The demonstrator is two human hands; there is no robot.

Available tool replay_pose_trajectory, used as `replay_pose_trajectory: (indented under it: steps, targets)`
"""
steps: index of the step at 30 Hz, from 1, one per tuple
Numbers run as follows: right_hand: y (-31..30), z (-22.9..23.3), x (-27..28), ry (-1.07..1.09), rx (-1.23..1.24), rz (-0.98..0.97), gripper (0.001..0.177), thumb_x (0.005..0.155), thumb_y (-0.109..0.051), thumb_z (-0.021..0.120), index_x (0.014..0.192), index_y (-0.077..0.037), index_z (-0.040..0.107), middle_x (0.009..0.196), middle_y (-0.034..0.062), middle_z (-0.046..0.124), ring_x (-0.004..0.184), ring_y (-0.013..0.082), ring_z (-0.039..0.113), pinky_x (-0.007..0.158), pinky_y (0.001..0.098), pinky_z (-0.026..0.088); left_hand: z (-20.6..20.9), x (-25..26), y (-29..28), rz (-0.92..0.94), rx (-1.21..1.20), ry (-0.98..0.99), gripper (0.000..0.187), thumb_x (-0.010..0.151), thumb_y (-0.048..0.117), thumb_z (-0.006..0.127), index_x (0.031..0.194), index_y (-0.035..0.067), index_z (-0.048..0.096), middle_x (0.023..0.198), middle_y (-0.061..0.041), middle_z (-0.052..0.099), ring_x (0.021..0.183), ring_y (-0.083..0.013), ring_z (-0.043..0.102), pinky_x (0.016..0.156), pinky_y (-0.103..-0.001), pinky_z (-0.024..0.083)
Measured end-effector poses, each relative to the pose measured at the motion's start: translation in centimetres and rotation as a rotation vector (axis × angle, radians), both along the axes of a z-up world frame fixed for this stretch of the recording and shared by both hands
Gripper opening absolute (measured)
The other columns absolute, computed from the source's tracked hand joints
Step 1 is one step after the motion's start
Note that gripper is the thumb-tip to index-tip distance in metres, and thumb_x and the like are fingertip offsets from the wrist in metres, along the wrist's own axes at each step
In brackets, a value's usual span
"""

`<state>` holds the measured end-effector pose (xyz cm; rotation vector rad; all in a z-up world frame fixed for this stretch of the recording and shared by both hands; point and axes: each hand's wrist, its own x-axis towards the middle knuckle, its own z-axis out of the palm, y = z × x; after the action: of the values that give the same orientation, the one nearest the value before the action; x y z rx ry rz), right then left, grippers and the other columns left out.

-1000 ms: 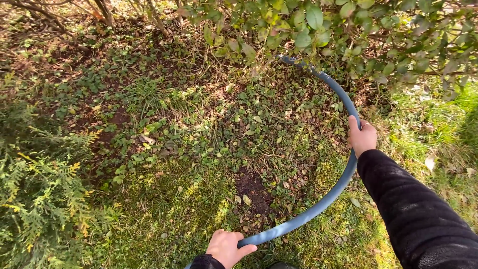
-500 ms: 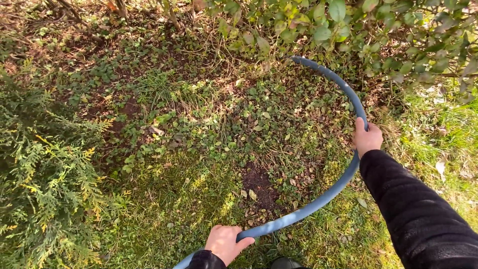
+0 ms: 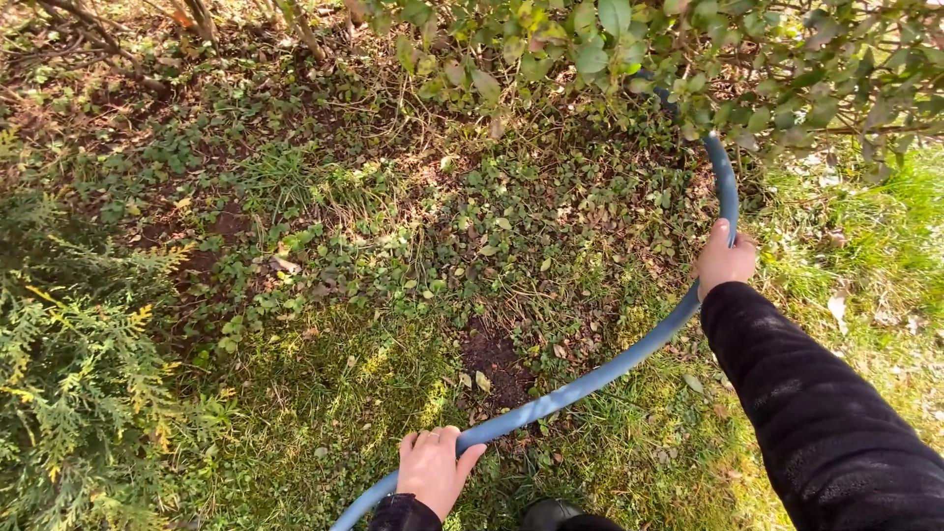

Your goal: Watering various plants and bushes in a garden using a garden hose.

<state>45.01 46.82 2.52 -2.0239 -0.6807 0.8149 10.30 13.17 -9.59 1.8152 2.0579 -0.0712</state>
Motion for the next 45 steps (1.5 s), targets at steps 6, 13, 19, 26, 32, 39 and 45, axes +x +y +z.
replay_pose_trajectory:
  steps: [6, 13, 19, 26, 32, 39, 45]
  targets:
    - [0.1, -1.3, 2.2, -0.053, -0.006, 0.076, 0.033, 0.107, -0.047, 0.048, 0.105, -0.015, 0.056, 0.081, 0.0003, 0.055, 0.063, 0.0162, 0.055, 0.057, 0.037, 0.049, -0.5, 0.5, 0.4, -0.015, -0.007, -0.062, 0.056, 0.102, 0.069, 0.043, 0.113, 0.018, 0.062, 0.099, -0.002, 0.071, 0.097, -0.0252, 0.066, 0.107, -0.046, 0.035]
    - [0.9, -0.1, 3.7, -0.022, 0.022, 0.033, 0.033, 0.11, -0.05, 0.046, 0.116, -0.018, 0.053, 0.084, -0.0032, 0.054, 0.067, 0.0107, 0.053, 0.063, 0.0318, 0.051, 0.0, 2.0, 1.4, 0.001, 0.123, -0.025, 0.056, 0.1, 0.069, 0.043, 0.117, 0.02, 0.065, 0.103, 0.0, 0.073, 0.098, -0.022, 0.067, 0.104, -0.045, 0.038]
    - [0.5, -1.5, 5.6, -0.06, 0.028, -0.085, 0.048, 0.108, -0.052, 0.045, 0.135, -0.013, 0.05, 0.091, -0.0013, 0.058, 0.066, 0.0127, 0.057, 0.059, 0.0341, 0.052, 0.1, 2.5, 1.8, 0.024, 0.087, -0.068, 0.058, 0.102, 0.066, 0.043, 0.121, 0.015, 0.063, 0.106, -0.002, 0.072, 0.101, -0.0235, 0.066, 0.11, -0.048, 0.035]
    - [-0.7, -0.7, 5.8, 0.047, -0.037, -0.168, 0.043, 0.107, -0.054, 0.046, 0.131, -0.018, 0.05, 0.087, -0.0032, 0.054, 0.062, 0.0116, 0.053, 0.06, 0.0326, 0.051, 0.2, 2.9, 2.3, 0.01, 0.084, -0.069, 0.055, 0.102, 0.066, 0.041, 0.117, 0.019, 0.064, 0.1, 0.001, 0.071, 0.097, -0.023, 0.066, 0.108, -0.049, 0.035]
    - [-0.2, -1.7, 7.0, 0.019, -0.031, -0.18, 0.046, 0.105, -0.052, 0.048, 0.133, -0.015, 0.05, 0.094, -0.0006, 0.057, 0.071, 0.0142, 0.056, 0.067, 0.0362, 0.053, 0.0, 3.2, 2.8, -0.011, 0.1, -0.044, 0.054, 0.102, 0.066, 0.041, 0.116, 0.02, 0.066, 0.097, 0.001, 0.072, 0.093, -0.0227, 0.067, 0.101, -0.046, 0.04]
    - [-0.9, -3.6, 9.8, 0.028, -0.138, -0.157, 0.048, 0.109, -0.055, 0.043, 0.136, -0.015, 0.048, 0.09, -0.0017, 0.054, 0.069, 0.0143, 0.055, 0.065, 0.0354, 0.054, -0.4, 3.7, 3.1, -0.074, -0.039, -0.015, 0.062, 0.103, 0.068, 0.033, 0.13, 0.019, 0.059, 0.109, -0.004, 0.07, 0.106, -0.0258, 0.064, 0.111, -0.052, 0.034]
    - [-3.6, -4.2, 10.7, 0.042, -0.183, -0.145, 0.043, 0.11, -0.043, 0.045, 0.138, -0.012, 0.047, 0.092, 0.0015, 0.053, 0.071, 0.0159, 0.054, 0.065, 0.035, 0.054, -0.1, 3.9, 3.1, -0.136, -0.144, -0.039, 0.054, 0.105, 0.067, 0.035, 0.123, 0.02, 0.054, 0.113, -0.004, 0.07, 0.107, -0.0247, 0.064, 0.114, -0.054, 0.033]
